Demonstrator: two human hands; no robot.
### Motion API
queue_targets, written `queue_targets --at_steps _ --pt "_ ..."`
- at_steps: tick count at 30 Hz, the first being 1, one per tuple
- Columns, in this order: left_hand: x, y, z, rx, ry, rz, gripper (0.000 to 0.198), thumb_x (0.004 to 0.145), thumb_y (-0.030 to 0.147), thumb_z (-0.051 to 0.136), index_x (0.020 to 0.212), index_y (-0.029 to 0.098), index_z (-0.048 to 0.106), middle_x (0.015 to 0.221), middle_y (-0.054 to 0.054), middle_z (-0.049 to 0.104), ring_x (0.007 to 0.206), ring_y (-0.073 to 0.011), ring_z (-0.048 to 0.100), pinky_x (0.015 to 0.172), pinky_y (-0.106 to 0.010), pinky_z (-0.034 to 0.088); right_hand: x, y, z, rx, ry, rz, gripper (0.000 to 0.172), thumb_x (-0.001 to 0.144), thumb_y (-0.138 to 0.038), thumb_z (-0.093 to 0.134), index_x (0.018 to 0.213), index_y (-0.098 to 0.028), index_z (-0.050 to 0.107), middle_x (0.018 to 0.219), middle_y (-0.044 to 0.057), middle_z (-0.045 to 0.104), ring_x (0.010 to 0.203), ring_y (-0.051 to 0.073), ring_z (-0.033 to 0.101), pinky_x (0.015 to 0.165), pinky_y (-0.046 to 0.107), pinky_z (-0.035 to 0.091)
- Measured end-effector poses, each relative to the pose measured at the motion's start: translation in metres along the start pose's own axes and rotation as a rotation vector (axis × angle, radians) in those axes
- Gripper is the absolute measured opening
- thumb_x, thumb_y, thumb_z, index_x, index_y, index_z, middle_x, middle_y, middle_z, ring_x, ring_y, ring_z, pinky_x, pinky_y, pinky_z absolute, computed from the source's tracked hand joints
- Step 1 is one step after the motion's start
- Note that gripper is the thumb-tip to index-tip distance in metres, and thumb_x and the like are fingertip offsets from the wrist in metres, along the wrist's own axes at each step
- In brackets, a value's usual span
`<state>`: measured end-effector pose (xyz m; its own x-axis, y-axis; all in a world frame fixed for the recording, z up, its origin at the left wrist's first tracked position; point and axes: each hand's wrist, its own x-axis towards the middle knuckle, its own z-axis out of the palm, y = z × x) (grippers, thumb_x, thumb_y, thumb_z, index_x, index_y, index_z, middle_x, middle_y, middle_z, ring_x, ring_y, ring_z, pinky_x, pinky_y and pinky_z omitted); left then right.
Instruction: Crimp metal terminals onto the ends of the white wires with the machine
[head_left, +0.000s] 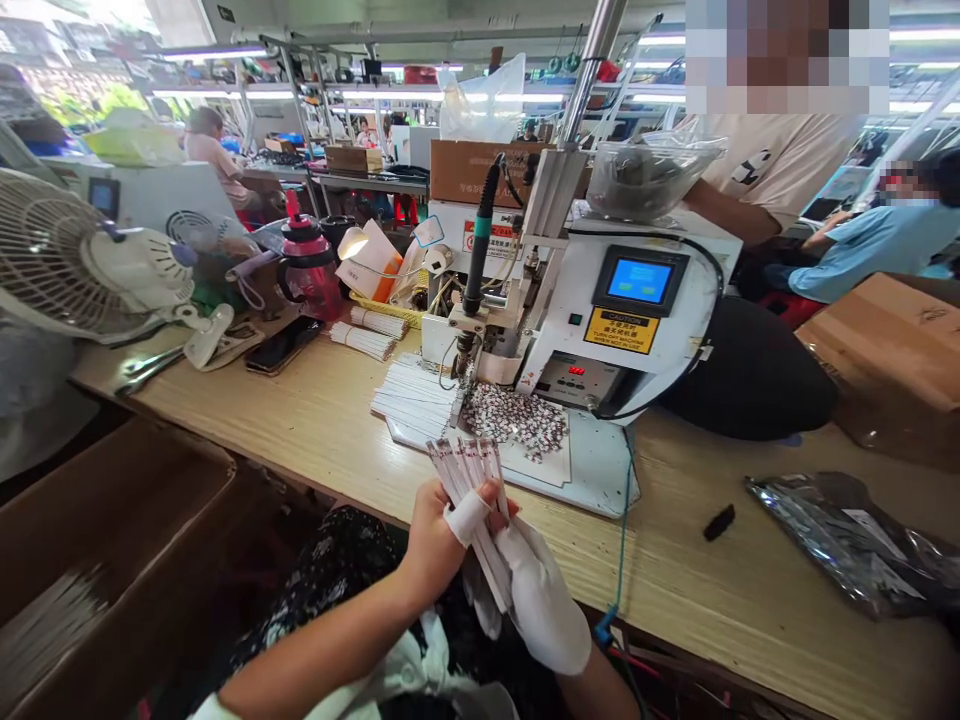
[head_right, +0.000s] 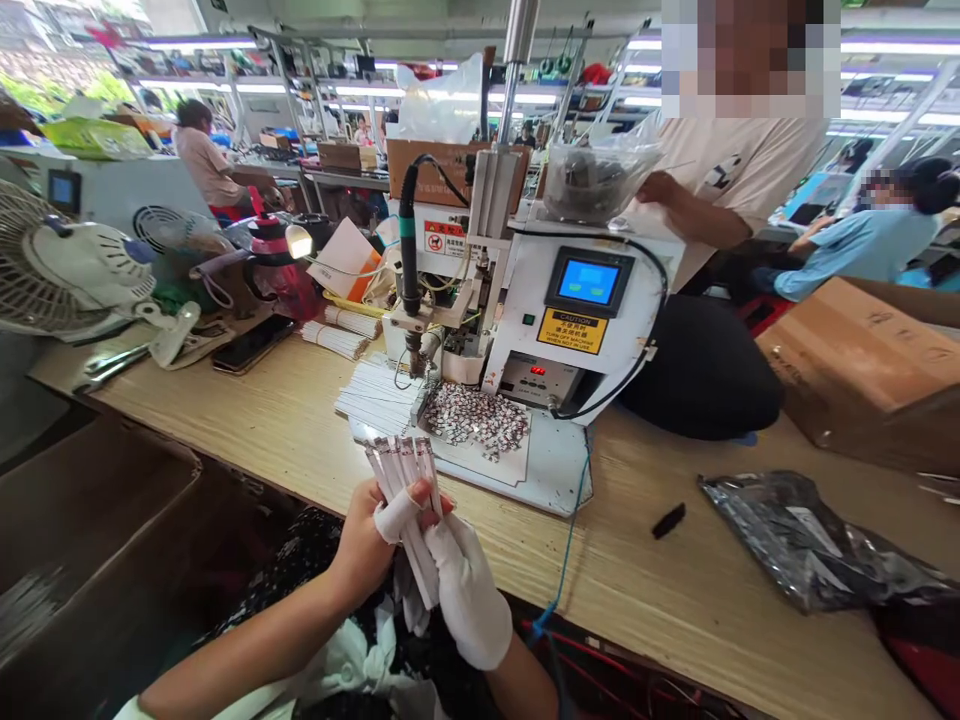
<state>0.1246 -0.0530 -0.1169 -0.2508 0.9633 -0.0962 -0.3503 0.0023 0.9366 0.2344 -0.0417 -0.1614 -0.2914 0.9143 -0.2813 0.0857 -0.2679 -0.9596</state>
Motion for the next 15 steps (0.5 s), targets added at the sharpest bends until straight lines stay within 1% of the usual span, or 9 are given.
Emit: queue_targets --at_steps 3,7,10,15 --pt "-0.0013 0.0001 0.0004 -0.002 -0.014 0.004 0.042 0.071 0.05 0.066 0.056 0.012 0.061 0.055 -0.005 0.06 0.052 -0.0134 0.055 0.05 -0.023 0.044 0.0002 0.0049 -0.0001 0.014 0.026 0.001 0.073 0.063 -0.077 0.054 0.098 -0.015 0.069 0.099 0.012 0.07 0.098 0.03 0.063 0.088 0.039 0.049" --pt "-0.0037 0.0023 -0.0001 -0.017 -0.025 -0.007 0.042 0.071 0.05 0.065 0.056 0.011 0.061 0.053 -0.005 0.06 0.052 -0.0142 0.056 0.051 -0.023 0.044 -0.0041 0.0001 0.0007 -0.028 0.059 -0.005 0.075 0.062 -0.079 0.052 0.097 -0.015 0.07 0.098 0.014 0.071 0.096 0.031 0.063 0.087 0.04 0.049" --pt "-0.0053 0.0034 -0.0009 -0.032 -0.033 -0.029 0.043 0.072 0.05 0.064 0.055 0.011 0.061 0.052 -0.005 0.059 0.051 -0.014 0.056 0.051 -0.023 0.044 -0.0074 -0.0024 0.0012 -0.037 0.071 -0.002 0.072 0.065 -0.077 0.053 0.1 -0.016 0.071 0.099 0.013 0.071 0.097 0.031 0.063 0.087 0.041 0.05" --pt "-0.006 0.0027 -0.0025 -0.034 -0.024 -0.024 0.043 0.07 0.051 0.065 0.054 0.011 0.062 0.052 -0.004 0.059 0.051 -0.0134 0.055 0.05 -0.023 0.043 -0.0068 0.0064 0.0019 -0.027 0.046 -0.015 0.066 0.071 -0.071 0.053 0.105 -0.017 0.07 0.104 0.012 0.069 0.102 0.03 0.062 0.092 0.04 0.047"
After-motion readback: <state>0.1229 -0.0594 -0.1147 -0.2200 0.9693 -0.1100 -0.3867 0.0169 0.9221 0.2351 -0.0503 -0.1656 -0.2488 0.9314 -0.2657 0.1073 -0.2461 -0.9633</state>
